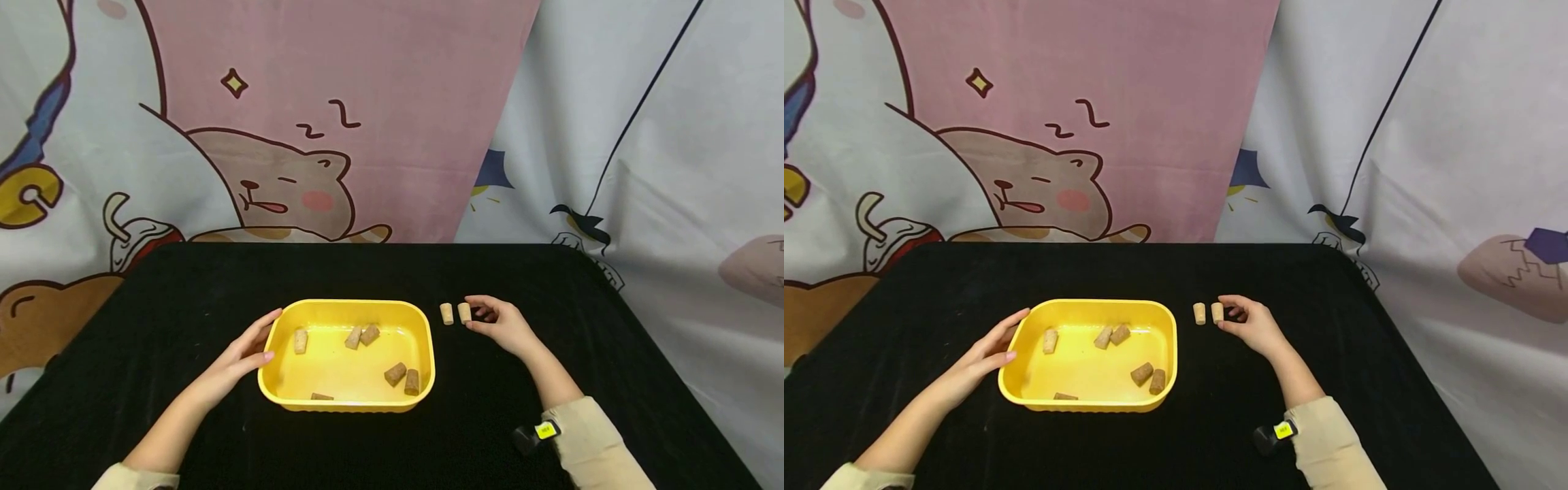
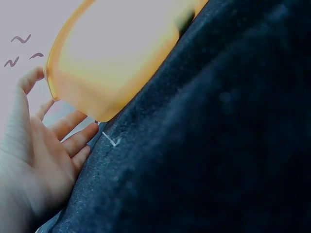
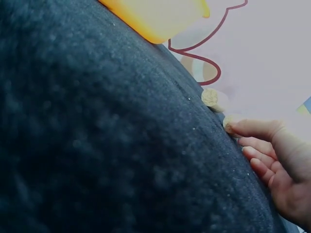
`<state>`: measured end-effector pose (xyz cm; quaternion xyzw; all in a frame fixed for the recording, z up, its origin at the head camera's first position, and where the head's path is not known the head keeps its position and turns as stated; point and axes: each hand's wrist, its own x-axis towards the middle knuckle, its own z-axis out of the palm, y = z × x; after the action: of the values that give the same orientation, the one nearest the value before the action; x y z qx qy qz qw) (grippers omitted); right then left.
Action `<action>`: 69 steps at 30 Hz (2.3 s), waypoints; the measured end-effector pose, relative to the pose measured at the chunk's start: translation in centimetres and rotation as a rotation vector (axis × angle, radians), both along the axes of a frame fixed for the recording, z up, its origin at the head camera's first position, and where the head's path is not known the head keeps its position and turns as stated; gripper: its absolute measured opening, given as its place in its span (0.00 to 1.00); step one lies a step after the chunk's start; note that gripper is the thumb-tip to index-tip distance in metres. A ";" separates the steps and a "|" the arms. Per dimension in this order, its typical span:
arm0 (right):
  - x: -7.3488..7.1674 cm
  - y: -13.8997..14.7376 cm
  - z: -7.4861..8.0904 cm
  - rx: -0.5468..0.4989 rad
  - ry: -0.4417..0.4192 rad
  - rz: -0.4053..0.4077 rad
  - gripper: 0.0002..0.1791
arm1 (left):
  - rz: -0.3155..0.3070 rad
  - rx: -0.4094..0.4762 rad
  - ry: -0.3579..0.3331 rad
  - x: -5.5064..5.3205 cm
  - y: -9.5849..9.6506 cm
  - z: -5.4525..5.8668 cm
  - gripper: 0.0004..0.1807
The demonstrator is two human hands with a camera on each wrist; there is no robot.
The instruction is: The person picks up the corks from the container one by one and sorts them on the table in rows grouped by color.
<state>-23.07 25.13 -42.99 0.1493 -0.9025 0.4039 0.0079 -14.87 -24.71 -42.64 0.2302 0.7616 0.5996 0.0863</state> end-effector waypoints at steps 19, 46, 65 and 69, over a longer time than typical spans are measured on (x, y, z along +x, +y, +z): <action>1.5 -2.4 3.8 -0.104 0.115 -0.013 0.25 | -0.016 -0.002 0.020 -0.2 0.0 0.3 0.33; 6.4 -14.0 8.3 -0.259 0.141 0.179 0.20 | -0.023 0.002 0.038 0.2 -0.1 0.3 0.33; 6.0 -21.4 7.6 -0.156 -0.121 0.372 0.24 | -0.013 -0.003 0.019 0.3 -0.2 0.1 0.33; 5.7 -22.6 7.3 -0.135 -0.137 0.375 0.24 | -0.014 0.005 0.003 0.2 -0.2 0.0 0.33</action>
<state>-17.38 2.56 -35.65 0.2861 -0.8281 0.4672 -0.1189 -14.63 -24.94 -42.59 0.2368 0.7586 0.6005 0.0890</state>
